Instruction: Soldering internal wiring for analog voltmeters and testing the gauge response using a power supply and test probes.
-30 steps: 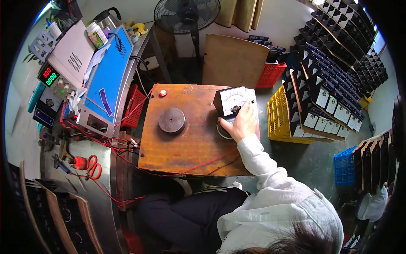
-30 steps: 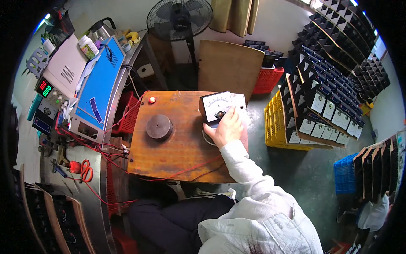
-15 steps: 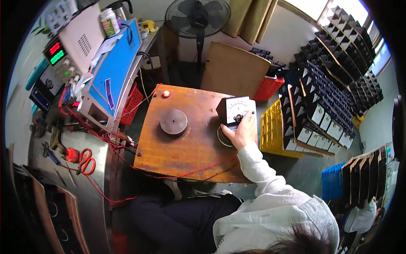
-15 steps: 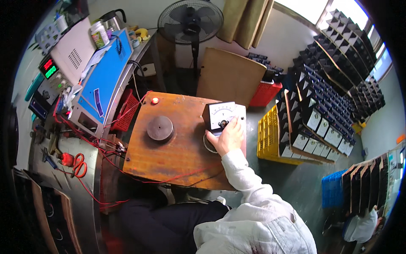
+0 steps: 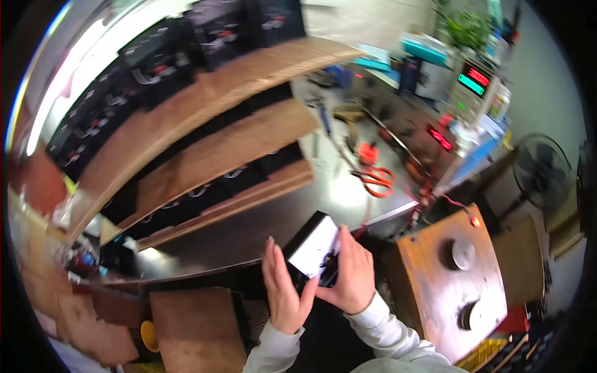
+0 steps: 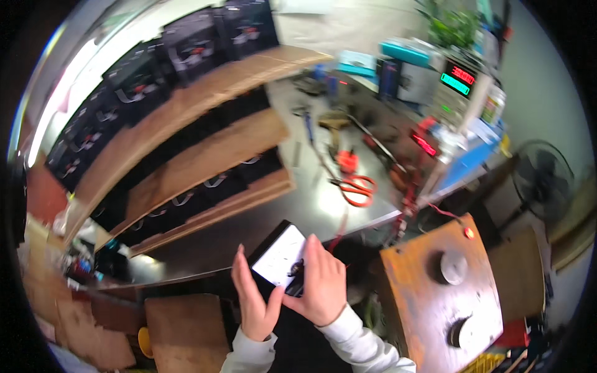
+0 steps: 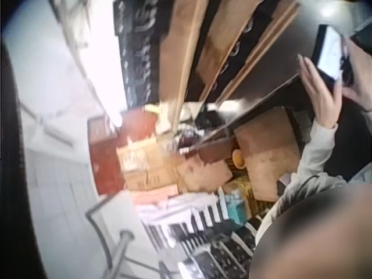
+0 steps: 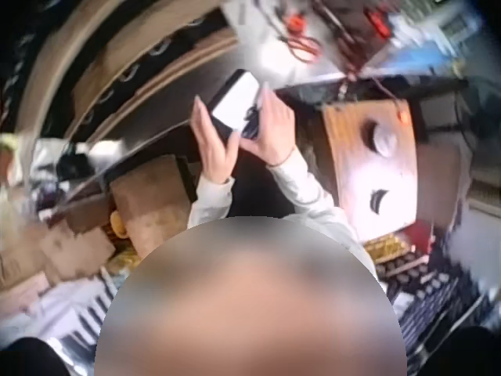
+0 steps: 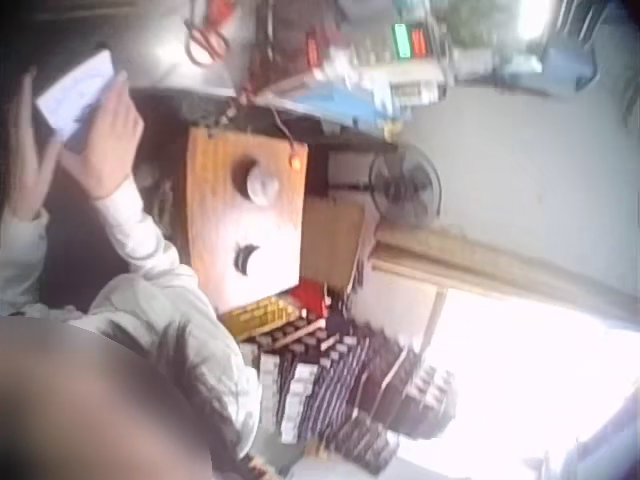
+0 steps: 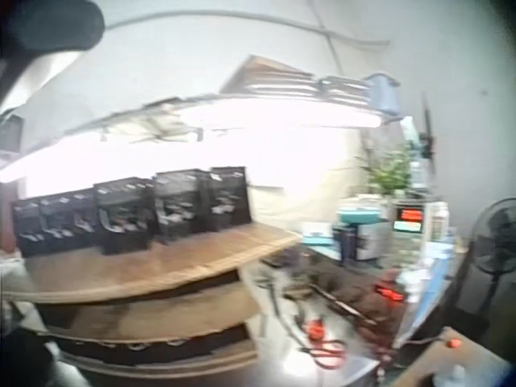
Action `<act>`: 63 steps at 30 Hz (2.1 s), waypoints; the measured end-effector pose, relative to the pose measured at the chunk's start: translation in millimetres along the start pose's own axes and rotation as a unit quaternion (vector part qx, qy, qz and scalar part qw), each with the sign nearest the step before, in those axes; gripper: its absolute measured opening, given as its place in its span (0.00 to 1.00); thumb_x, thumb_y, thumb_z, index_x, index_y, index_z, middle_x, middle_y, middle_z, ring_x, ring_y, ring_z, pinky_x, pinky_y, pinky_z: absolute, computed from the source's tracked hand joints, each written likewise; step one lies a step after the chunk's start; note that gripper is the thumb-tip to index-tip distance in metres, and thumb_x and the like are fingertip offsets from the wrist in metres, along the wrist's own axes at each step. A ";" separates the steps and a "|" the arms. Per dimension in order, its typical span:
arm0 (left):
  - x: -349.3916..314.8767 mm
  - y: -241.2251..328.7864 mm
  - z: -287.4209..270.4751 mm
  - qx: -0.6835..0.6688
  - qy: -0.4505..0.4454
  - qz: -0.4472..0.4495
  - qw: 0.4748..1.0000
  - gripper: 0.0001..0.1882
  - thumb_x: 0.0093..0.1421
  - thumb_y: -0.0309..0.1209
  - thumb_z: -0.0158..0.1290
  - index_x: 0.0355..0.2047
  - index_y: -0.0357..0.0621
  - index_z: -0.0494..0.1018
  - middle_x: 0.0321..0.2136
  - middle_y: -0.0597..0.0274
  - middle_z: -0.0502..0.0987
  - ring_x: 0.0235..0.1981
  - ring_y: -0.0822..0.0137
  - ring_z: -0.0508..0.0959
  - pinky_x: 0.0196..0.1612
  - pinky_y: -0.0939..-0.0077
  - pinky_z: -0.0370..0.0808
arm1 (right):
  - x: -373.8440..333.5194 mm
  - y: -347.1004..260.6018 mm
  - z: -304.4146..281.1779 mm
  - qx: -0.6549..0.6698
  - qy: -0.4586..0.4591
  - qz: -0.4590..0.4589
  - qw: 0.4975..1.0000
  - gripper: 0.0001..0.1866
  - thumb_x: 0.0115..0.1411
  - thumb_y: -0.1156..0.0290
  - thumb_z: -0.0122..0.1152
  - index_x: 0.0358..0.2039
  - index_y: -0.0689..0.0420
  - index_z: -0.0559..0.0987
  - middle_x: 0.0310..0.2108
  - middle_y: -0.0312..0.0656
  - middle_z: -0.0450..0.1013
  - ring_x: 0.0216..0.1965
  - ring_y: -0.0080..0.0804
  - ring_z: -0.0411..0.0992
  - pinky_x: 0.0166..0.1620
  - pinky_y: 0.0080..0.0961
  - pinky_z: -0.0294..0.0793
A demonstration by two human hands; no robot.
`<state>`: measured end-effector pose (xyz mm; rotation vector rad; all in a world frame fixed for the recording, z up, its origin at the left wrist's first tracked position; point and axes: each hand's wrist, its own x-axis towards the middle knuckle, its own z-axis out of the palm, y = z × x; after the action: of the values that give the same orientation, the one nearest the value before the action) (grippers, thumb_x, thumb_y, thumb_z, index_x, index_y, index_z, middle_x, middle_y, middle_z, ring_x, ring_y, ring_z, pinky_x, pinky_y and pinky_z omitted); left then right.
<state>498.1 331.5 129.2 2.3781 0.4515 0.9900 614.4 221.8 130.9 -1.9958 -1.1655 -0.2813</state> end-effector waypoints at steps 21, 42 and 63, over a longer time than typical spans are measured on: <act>64.6 -86.0 -24.9 -0.207 -0.140 -0.088 0.964 0.60 0.54 0.18 0.64 0.74 0.50 0.31 0.56 0.50 0.72 0.56 0.62 0.74 0.56 0.67 0.74 | -17.3 2.6 16.3 0.280 0.020 0.223 0.933 0.13 0.56 0.80 0.71 0.40 0.63 0.79 0.32 0.40 0.79 0.30 0.22 0.78 0.34 0.17 0.75; 60.6 -64.9 -15.9 -0.226 -0.114 -0.111 0.961 0.61 0.49 0.28 0.69 0.73 0.42 0.37 0.59 0.44 0.67 0.58 0.54 0.74 0.55 0.60 0.74 | -16.2 0.0 1.4 0.248 0.016 0.250 0.936 0.12 0.55 0.78 0.73 0.35 0.63 0.77 0.29 0.40 0.80 0.28 0.19 0.78 0.30 0.16 0.74; -76.1 -37.6 -134.5 0.268 0.229 -0.217 0.910 0.44 0.34 0.33 0.71 0.55 0.40 0.68 0.47 0.47 0.69 0.50 0.46 0.68 0.55 0.56 0.66 | -84.2 -24.6 27.8 0.285 -0.159 0.050 0.944 0.09 0.55 0.77 0.69 0.32 0.60 0.75 0.28 0.35 0.71 0.27 0.20 0.66 0.33 0.19 0.65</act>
<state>344.7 370.2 145.5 2.2921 1.5288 1.3251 542.6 194.9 80.0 -1.6026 -1.1670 0.4087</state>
